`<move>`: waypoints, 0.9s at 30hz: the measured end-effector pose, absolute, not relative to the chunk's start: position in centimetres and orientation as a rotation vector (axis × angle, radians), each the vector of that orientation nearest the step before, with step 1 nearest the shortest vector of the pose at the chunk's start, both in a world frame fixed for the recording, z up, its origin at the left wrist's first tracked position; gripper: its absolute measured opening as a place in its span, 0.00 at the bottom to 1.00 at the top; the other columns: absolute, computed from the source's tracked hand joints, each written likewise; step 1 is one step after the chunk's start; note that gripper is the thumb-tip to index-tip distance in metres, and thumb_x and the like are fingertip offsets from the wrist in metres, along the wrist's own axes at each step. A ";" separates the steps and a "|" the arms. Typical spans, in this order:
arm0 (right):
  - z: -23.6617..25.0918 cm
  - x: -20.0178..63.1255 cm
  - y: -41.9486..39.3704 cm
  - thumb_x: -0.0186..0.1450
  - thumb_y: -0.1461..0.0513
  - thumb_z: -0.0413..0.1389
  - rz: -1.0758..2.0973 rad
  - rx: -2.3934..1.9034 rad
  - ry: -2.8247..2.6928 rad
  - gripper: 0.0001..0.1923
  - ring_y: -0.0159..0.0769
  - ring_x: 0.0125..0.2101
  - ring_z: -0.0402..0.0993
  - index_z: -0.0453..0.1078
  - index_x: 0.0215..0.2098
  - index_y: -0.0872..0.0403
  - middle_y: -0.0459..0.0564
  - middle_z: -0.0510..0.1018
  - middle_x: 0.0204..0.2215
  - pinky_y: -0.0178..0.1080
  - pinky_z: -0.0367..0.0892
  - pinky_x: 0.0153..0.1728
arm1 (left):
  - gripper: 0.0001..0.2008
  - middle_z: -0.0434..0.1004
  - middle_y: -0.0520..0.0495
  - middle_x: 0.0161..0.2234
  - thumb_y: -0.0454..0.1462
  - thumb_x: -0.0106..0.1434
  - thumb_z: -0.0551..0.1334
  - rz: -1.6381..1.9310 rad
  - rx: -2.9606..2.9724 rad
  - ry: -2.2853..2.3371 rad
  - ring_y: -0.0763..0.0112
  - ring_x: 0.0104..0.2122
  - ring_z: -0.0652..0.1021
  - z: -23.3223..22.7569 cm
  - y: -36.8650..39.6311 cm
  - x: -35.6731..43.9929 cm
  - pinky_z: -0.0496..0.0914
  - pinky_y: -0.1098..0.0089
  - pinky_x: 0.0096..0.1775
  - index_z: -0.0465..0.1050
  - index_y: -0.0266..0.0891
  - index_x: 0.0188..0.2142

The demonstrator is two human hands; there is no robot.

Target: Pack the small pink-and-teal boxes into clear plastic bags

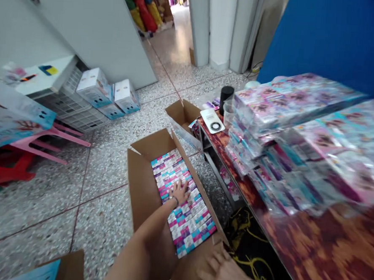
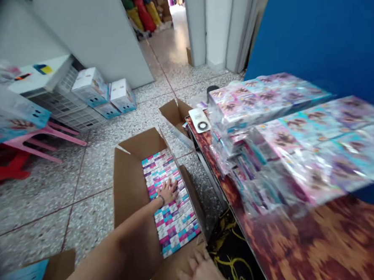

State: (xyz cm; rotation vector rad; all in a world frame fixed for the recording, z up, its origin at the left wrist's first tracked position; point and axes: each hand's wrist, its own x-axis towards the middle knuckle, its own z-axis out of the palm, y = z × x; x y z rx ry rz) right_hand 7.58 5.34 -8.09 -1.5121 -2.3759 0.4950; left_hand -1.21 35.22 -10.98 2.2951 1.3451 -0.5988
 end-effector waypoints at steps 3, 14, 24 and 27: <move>-4.3 8.5 6.0 0.63 0.53 0.57 0.493 -1.491 -2.384 0.14 0.38 0.34 0.76 0.70 0.47 0.45 0.48 0.80 0.34 0.41 0.71 0.38 | 0.25 0.69 0.38 0.57 0.48 0.58 0.59 -0.411 2.295 1.259 0.48 0.55 0.71 -7.4 33.5 -1.6 0.68 0.52 0.52 0.73 0.41 0.52; 19.9 33.2 3.3 0.66 0.52 0.51 -0.401 -1.872 -0.911 0.30 0.49 0.53 0.67 0.54 0.65 0.46 0.55 0.67 0.57 0.52 0.64 0.55 | 0.27 0.70 0.41 0.56 0.51 0.60 0.62 0.710 1.323 0.647 0.59 0.55 0.71 15.4 22.5 11.6 0.69 0.60 0.53 0.68 0.42 0.55; 20.8 46.0 7.0 0.58 0.40 0.56 0.486 -1.911 -0.753 0.29 0.44 0.37 0.75 0.73 0.44 0.54 0.55 0.79 0.40 0.44 0.72 0.38 | 0.28 0.72 0.43 0.54 0.53 0.58 0.63 0.647 1.002 0.522 0.59 0.58 0.69 20.2 17.3 22.6 0.63 0.58 0.59 0.69 0.39 0.52; 21.5 44.0 4.6 0.58 0.43 0.58 0.389 -1.824 -0.782 0.29 0.46 0.44 0.73 0.71 0.47 0.55 0.55 0.77 0.46 0.45 0.70 0.44 | 0.31 0.69 0.44 0.57 0.51 0.60 0.62 0.722 1.086 0.489 0.60 0.59 0.67 20.8 15.9 21.5 0.60 0.58 0.60 0.63 0.40 0.58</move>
